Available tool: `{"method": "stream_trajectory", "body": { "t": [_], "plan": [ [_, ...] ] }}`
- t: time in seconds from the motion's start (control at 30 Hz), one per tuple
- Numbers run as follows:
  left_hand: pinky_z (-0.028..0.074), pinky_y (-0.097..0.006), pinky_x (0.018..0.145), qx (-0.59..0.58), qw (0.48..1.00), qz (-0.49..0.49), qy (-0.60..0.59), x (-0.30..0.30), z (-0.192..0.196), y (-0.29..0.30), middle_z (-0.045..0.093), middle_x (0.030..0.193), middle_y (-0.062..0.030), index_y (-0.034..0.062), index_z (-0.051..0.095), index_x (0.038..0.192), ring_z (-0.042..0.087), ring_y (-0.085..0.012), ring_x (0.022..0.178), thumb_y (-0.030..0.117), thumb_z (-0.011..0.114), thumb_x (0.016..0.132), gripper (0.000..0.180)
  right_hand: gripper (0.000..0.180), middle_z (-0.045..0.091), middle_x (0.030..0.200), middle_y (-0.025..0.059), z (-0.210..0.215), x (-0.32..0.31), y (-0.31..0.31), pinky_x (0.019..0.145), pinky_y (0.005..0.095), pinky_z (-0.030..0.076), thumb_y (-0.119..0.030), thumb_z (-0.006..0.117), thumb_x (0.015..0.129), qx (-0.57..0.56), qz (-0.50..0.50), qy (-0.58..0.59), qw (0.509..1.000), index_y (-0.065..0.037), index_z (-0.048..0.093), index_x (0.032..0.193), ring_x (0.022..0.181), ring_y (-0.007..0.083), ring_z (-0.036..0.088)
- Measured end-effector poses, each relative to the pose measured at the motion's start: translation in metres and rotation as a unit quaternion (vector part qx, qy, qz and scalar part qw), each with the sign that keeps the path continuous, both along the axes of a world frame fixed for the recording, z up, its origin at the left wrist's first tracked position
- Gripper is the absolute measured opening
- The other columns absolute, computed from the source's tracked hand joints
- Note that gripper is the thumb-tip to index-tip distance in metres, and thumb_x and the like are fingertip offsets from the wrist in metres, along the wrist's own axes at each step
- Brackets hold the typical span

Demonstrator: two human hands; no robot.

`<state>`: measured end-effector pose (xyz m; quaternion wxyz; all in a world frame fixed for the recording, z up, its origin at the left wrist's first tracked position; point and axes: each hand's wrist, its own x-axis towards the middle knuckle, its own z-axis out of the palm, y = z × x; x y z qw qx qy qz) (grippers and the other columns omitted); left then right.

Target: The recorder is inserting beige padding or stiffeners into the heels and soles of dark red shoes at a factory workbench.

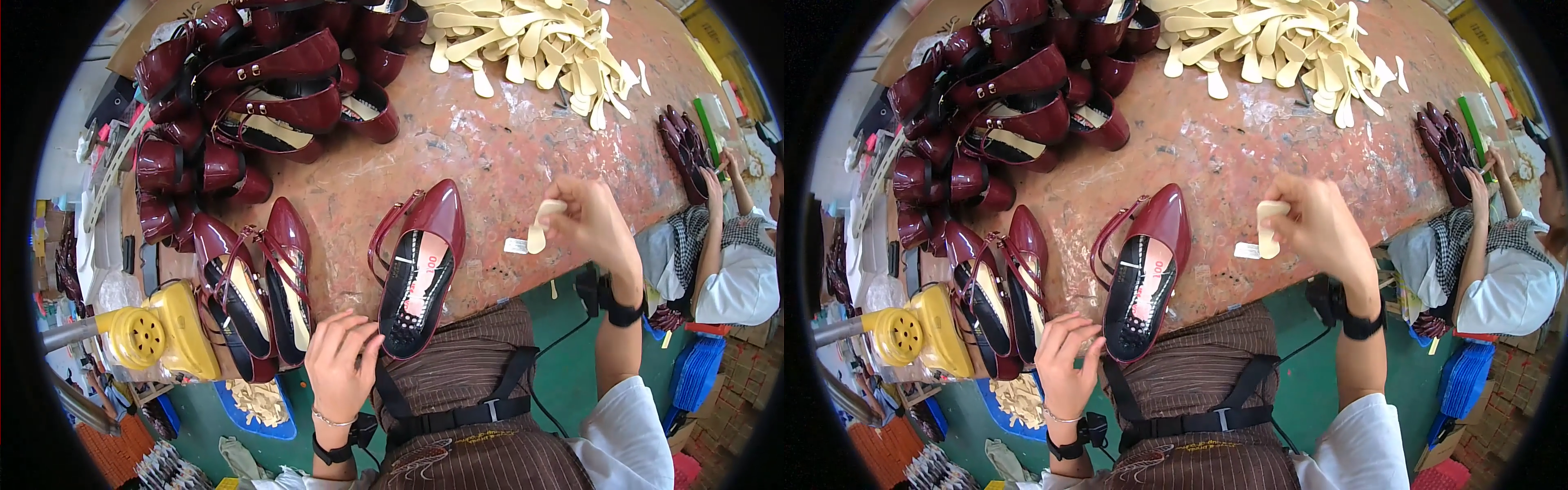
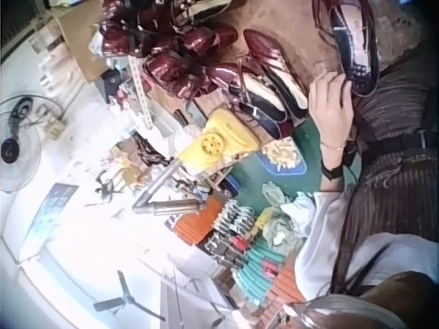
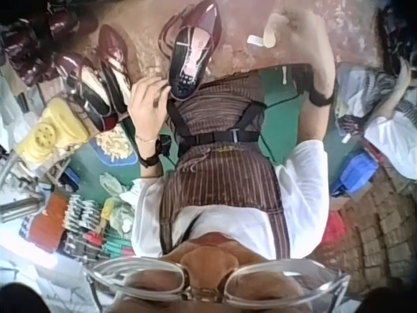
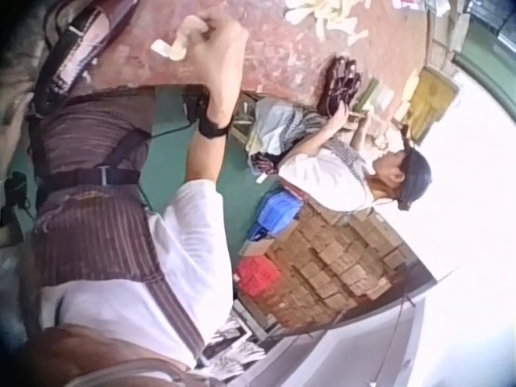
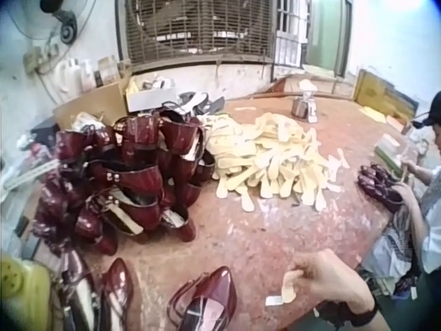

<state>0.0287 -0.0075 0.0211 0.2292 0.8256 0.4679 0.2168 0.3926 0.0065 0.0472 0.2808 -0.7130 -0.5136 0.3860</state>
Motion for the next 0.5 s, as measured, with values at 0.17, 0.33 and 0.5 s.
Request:
{"method": "stream_trajectory", "body": {
  "t": [0.17,0.33,0.5],
  "plan": [
    [0.054,-0.040,0.084,0.010,1.000,0.022,0.001,-0.007,-0.004,0.004,0.067,0.097,-0.0109,0.0023,0.071,0.095,0.066,-0.0321,0.099,-0.001,0.072,0.080,0.016,0.014,0.069,0.076,0.0092,0.036,-0.055,-0.015,0.060,0.0290,0.055,0.005,0.071,0.080,0.069,0.268,0.140,0.951,0.000,0.068,0.092,0.068,0.0166,0.072],
    [0.051,-0.040,0.087,0.006,0.999,0.053,-0.001,-0.007,-0.001,0.001,0.066,0.098,-0.0147,-0.0011,0.068,0.096,0.065,-0.0332,0.098,-0.009,0.064,0.081,0.017,0.007,0.070,0.075,0.0093,0.018,-0.096,-0.001,0.057,0.0270,0.053,0.003,0.068,0.085,-0.054,0.211,0.318,0.923,0.004,0.067,0.092,0.062,0.0125,0.068],
    [0.052,-0.040,0.087,0.006,0.998,0.060,-0.008,-0.009,-0.004,-0.003,0.066,0.098,-0.0146,-0.0009,0.068,0.097,0.065,-0.0330,0.099,-0.008,0.064,0.082,0.017,0.005,0.071,0.076,0.0074,-0.041,-0.115,0.016,0.053,0.0275,0.050,0.001,0.068,0.088,-0.044,0.138,0.208,0.967,0.003,0.068,0.093,0.060,0.0085,0.064]
  ]
}}
